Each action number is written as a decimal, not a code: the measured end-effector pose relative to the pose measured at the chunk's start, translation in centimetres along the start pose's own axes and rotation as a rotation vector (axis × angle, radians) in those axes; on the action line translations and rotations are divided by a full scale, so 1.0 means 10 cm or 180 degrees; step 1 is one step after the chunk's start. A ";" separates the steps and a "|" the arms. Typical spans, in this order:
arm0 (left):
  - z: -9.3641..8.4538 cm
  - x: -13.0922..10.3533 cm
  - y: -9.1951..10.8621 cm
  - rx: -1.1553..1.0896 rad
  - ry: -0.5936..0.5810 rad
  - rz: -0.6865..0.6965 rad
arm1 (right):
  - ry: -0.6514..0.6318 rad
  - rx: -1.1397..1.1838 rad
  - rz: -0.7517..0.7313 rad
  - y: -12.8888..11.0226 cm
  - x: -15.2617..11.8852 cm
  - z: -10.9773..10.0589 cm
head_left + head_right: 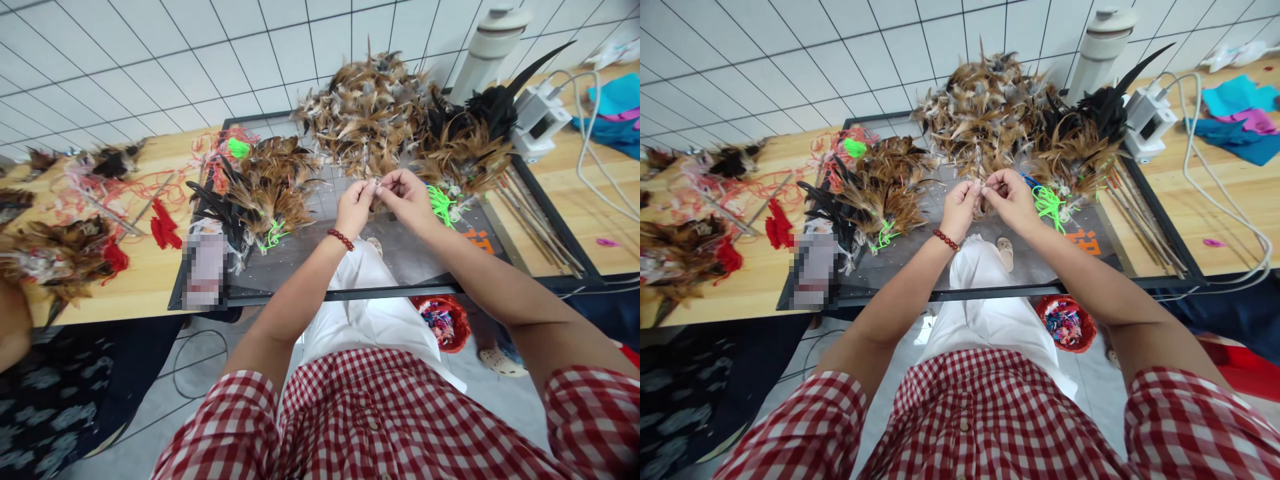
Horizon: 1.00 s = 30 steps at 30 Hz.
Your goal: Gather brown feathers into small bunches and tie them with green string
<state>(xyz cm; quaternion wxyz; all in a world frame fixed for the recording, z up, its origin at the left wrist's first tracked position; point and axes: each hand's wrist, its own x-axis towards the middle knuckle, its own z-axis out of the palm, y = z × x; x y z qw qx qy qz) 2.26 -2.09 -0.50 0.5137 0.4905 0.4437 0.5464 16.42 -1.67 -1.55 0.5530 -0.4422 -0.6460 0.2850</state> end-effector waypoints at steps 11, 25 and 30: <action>-0.03 -0.05 0.11 0.0416 -0.0379 0.0048 | 0.0023 0.0040 -0.0123 -0.05 0.04 -0.09; -0.02 -0.15 0.38 -0.0789 -0.1049 -0.1283 | -0.0426 0.0283 -0.0126 -0.10 0.09 -0.20; -0.12 0.00 0.38 -0.1148 0.0085 -0.1027 | -0.0031 -0.0282 -0.0137 0.09 0.14 -0.24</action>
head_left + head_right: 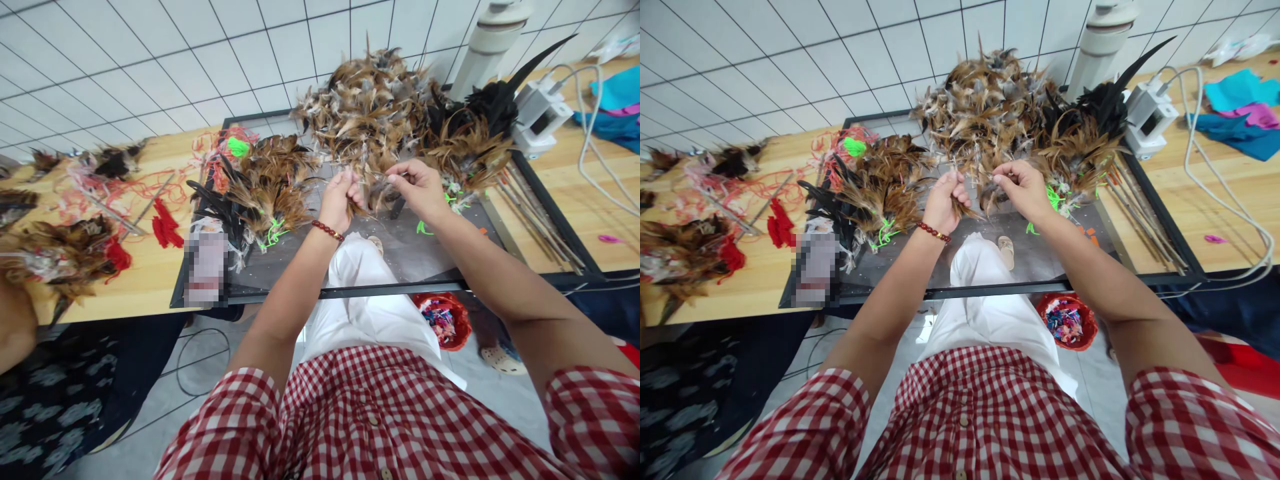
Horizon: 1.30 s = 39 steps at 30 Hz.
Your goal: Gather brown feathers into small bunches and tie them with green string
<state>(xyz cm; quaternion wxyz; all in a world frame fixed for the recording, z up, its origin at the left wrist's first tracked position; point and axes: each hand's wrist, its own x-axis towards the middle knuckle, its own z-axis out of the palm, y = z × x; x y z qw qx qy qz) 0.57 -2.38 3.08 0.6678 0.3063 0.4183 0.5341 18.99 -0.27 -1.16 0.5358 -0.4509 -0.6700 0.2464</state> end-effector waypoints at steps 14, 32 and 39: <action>-0.10 0.13 -0.02 0.0172 0.0566 0.0305 | -0.1666 -0.1132 -0.1308 -0.02 -0.01 -0.11; -0.04 0.06 -0.17 -0.0091 -0.0614 -0.0197 | -0.0578 -0.0410 -0.0739 -0.20 -0.11 0.00; -0.02 0.07 -0.18 -0.0078 -0.0456 -0.0082 | -0.0782 -0.0612 -0.0714 -0.20 -0.10 -0.01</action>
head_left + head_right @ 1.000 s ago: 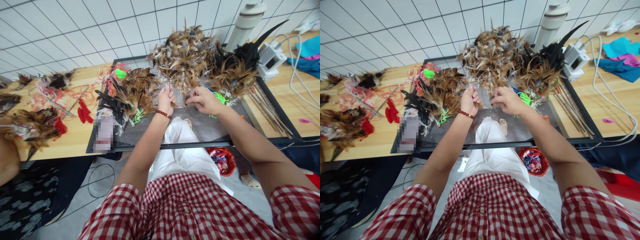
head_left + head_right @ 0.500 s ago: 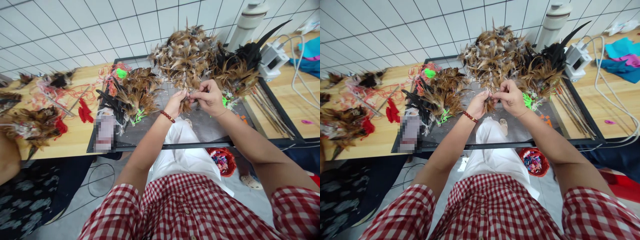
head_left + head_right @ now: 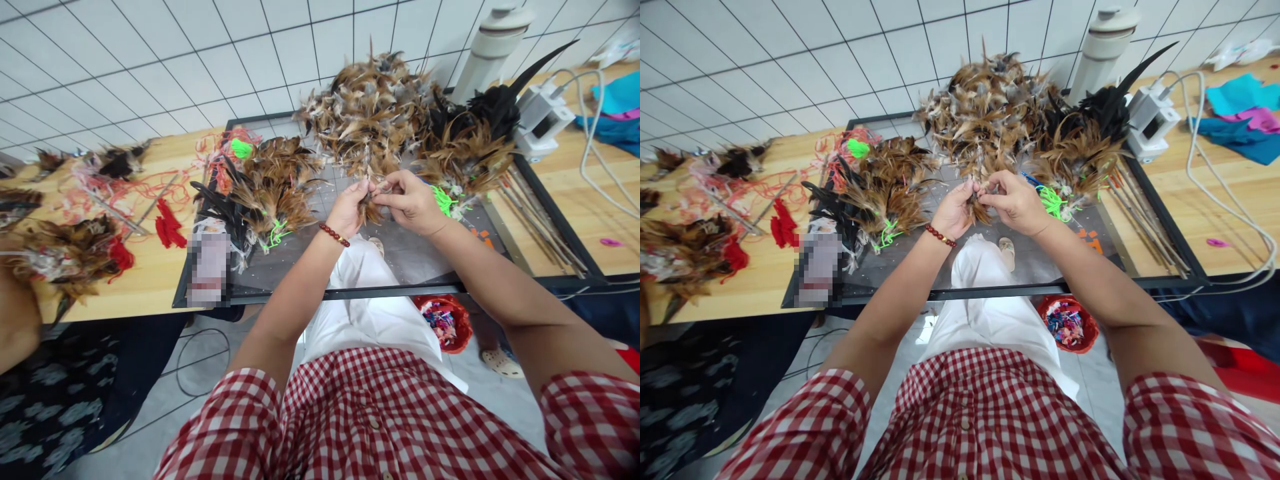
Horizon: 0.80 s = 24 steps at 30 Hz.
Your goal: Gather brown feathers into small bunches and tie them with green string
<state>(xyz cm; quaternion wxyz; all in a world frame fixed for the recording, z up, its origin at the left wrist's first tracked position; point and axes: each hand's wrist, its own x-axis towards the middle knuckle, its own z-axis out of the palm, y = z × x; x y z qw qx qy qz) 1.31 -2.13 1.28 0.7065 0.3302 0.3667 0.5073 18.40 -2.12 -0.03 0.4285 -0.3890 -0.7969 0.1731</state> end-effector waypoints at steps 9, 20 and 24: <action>-0.05 0.06 -0.05 0.0224 0.0431 0.0390 | 0.0694 -0.0278 -0.0130 -0.02 0.00 -0.06; -0.09 0.09 -0.12 0.0867 0.0357 0.0827 | 0.0606 0.0438 0.0367 -0.06 0.04 0.00; -0.07 0.07 -0.09 0.1050 0.0464 0.0808 | 0.0408 0.0388 0.0162 -0.06 0.05 -0.04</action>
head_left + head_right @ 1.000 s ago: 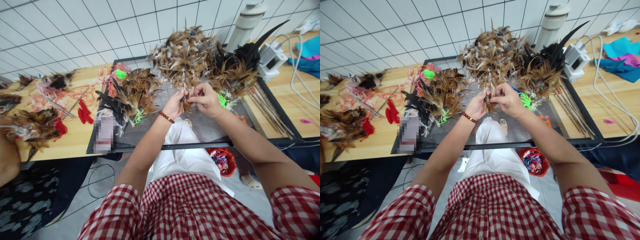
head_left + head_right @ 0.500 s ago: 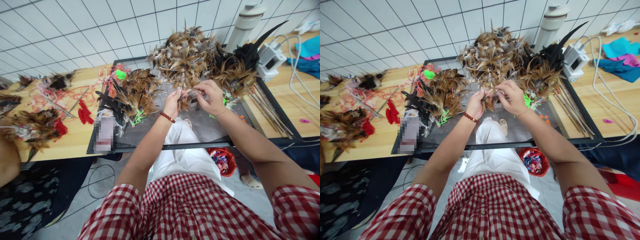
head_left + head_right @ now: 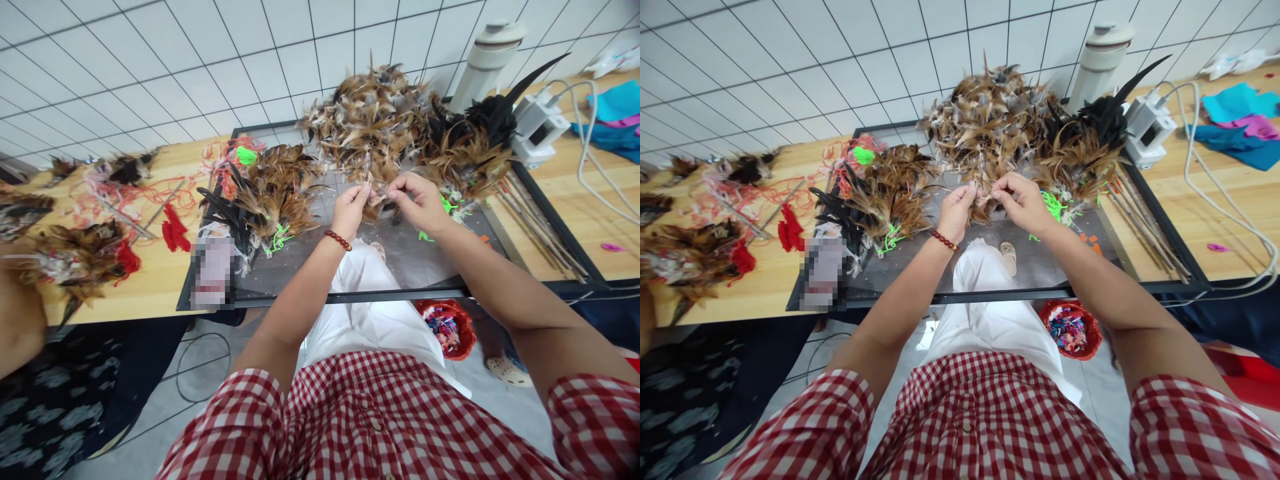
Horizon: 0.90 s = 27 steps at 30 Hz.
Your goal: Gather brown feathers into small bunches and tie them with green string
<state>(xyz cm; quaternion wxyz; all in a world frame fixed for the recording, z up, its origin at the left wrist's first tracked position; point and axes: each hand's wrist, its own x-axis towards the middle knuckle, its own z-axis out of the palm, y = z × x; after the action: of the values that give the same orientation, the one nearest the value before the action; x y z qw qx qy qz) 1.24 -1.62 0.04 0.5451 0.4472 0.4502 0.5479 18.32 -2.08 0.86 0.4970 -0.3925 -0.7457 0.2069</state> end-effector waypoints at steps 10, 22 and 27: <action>0.02 -0.10 0.06 0.0183 -0.0747 -0.0193 | 0.0129 -0.1028 -0.0441 0.05 -0.05 0.02; 0.03 -0.15 0.15 -0.0427 -0.1174 -0.0605 | 0.0070 -0.0329 -0.0566 0.12 -0.03 0.04; 0.03 -0.11 0.19 -0.0506 -0.0636 -0.0460 | 0.0219 -0.0657 -0.0400 0.20 -0.01 -0.04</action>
<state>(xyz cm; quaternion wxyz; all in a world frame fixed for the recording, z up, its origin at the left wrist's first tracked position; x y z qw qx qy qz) 1.14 -2.69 1.98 0.6589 0.4214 0.3800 0.4938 19.46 -1.02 -0.45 0.4912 -0.4009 -0.7687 0.0839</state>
